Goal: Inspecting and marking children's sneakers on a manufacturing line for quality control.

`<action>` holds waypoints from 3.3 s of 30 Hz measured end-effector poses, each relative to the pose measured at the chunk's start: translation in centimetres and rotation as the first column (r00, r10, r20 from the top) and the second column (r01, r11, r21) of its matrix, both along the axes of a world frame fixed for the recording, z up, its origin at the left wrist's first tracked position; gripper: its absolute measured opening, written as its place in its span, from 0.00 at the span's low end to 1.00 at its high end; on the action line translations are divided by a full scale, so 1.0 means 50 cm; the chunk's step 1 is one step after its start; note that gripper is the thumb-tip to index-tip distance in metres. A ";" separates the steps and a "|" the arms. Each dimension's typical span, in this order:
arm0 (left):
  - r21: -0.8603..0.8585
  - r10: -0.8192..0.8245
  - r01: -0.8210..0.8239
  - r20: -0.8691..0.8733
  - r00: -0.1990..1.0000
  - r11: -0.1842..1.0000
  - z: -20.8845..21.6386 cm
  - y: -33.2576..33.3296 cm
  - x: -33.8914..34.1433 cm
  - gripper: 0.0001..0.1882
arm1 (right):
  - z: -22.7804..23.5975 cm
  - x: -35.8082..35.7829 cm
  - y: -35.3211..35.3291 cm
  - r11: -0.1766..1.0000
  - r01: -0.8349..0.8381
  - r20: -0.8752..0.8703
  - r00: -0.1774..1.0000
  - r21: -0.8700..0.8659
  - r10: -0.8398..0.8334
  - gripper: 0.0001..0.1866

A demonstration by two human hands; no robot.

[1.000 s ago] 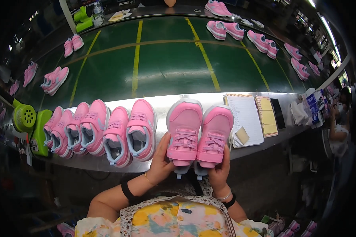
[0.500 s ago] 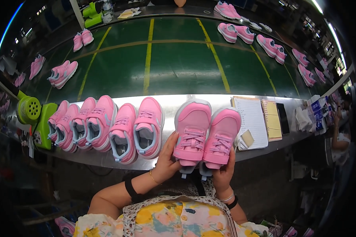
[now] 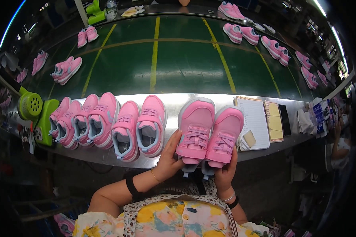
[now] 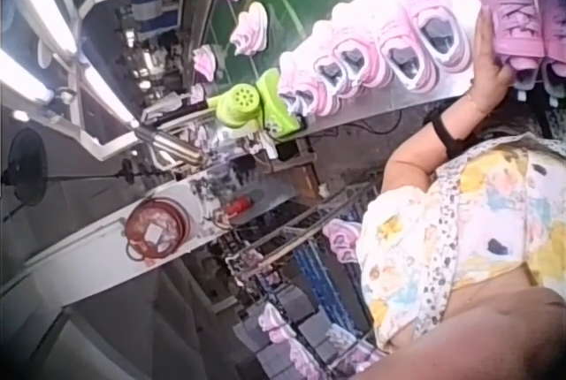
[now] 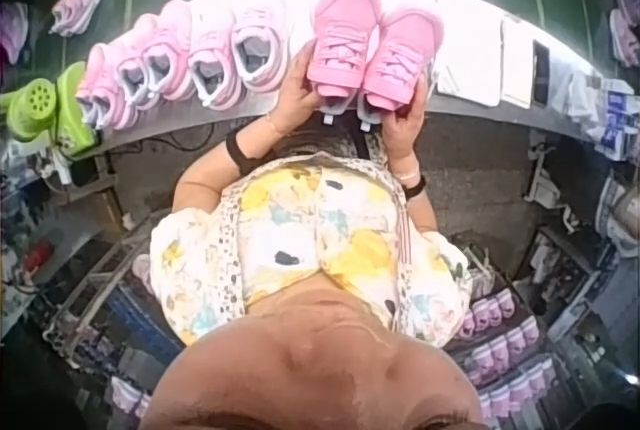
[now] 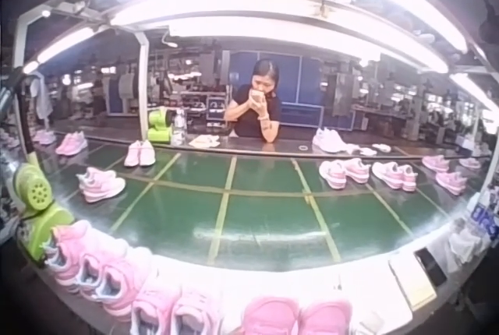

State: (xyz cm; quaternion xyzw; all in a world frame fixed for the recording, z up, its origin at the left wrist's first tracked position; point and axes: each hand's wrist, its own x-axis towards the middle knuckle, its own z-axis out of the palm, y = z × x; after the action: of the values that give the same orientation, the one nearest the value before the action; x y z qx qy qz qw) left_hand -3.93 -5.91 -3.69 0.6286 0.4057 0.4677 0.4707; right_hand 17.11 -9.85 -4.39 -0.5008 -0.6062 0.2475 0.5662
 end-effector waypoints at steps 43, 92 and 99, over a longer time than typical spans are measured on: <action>0.157 0.032 -0.026 -0.037 0.999 0.987 0.071 -0.018 -0.052 0.46 | 0.080 -0.075 -0.006 0.996 -0.087 -0.264 0.961 0.000 0.084 0.38; -0.557 0.129 0.479 0.732 0.669 0.678 0.048 0.045 -0.019 0.28 | 0.051 0.023 0.029 0.850 -0.484 -0.919 0.395 -0.210 -0.003 0.26; -0.343 -0.003 0.295 0.647 0.762 0.892 0.063 0.057 0.003 0.43 | 0.059 -0.005 0.053 0.971 -0.219 -0.701 0.708 -0.096 0.091 0.32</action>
State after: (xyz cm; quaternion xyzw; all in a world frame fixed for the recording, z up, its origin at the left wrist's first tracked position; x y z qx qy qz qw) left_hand -3.78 -3.05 -0.56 0.3478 0.2633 0.5109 0.7408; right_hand 16.84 -7.19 -1.44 -0.3661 -0.3673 0.5142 0.6831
